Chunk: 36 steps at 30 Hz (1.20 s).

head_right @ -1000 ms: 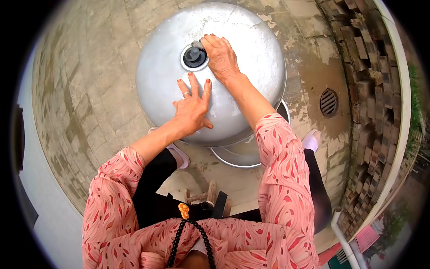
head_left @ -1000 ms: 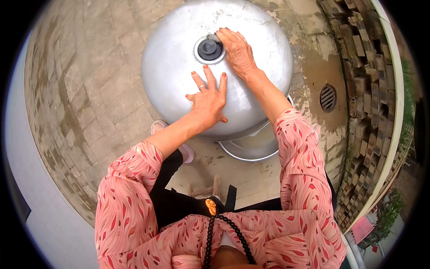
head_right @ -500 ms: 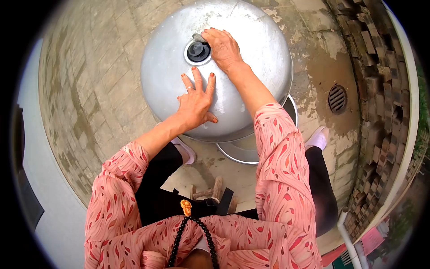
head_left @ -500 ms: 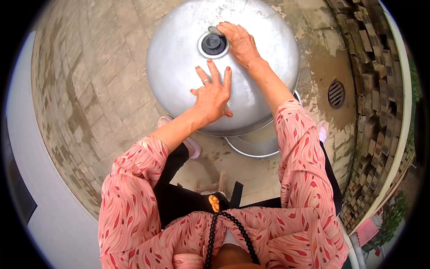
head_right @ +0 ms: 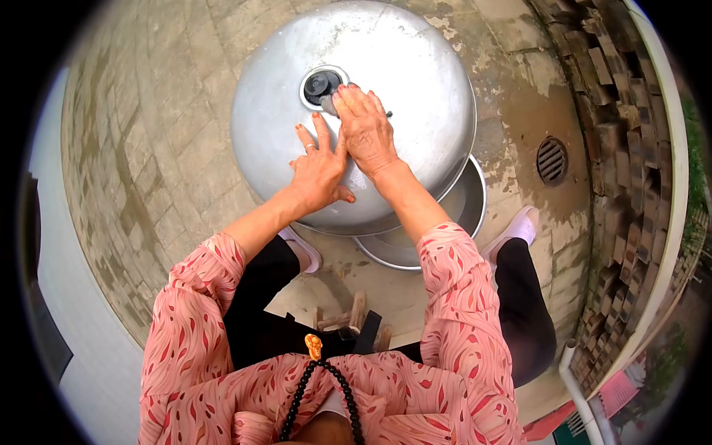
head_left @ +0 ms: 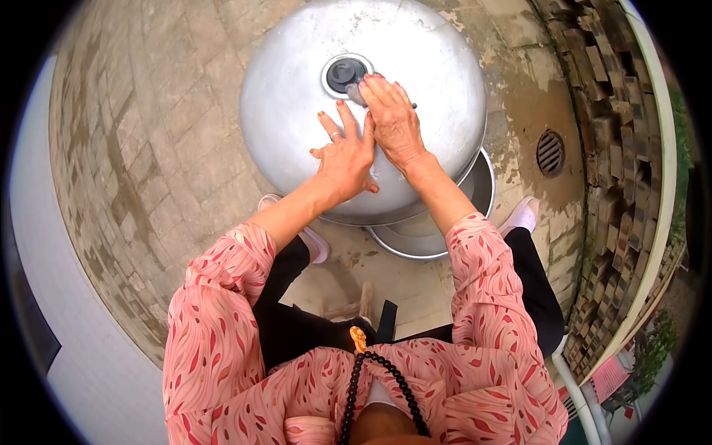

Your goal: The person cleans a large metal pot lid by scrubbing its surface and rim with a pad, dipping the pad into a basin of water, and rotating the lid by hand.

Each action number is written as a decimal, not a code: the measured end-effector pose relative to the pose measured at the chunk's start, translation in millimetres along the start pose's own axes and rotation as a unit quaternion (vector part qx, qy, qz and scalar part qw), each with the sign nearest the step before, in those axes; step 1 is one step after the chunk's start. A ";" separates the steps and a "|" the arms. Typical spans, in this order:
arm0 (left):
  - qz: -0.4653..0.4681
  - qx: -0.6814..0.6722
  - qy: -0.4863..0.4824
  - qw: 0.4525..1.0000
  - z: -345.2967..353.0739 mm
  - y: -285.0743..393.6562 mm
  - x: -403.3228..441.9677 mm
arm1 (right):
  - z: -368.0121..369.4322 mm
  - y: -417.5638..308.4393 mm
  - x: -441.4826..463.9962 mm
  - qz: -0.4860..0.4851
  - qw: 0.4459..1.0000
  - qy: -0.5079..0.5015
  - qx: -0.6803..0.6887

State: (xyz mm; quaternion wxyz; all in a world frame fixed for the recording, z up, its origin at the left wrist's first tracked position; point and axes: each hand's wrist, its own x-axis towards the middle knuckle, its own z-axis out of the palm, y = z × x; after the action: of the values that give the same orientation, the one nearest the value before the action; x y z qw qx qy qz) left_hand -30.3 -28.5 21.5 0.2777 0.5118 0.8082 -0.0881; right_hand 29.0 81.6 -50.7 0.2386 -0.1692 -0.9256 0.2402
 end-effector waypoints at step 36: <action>0.018 -0.005 0.016 1.000 -0.3 -4.1 -2.4 | -3.3 17.5 13.3 -0.058 0.998 0.002 0.036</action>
State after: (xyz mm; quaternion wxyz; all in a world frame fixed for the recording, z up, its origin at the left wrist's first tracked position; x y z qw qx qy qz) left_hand -33.2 -32.1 22.5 0.2688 0.5266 0.8034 -0.0709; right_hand 23.1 103.0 -52.6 0.2599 -0.1072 -0.9240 0.2593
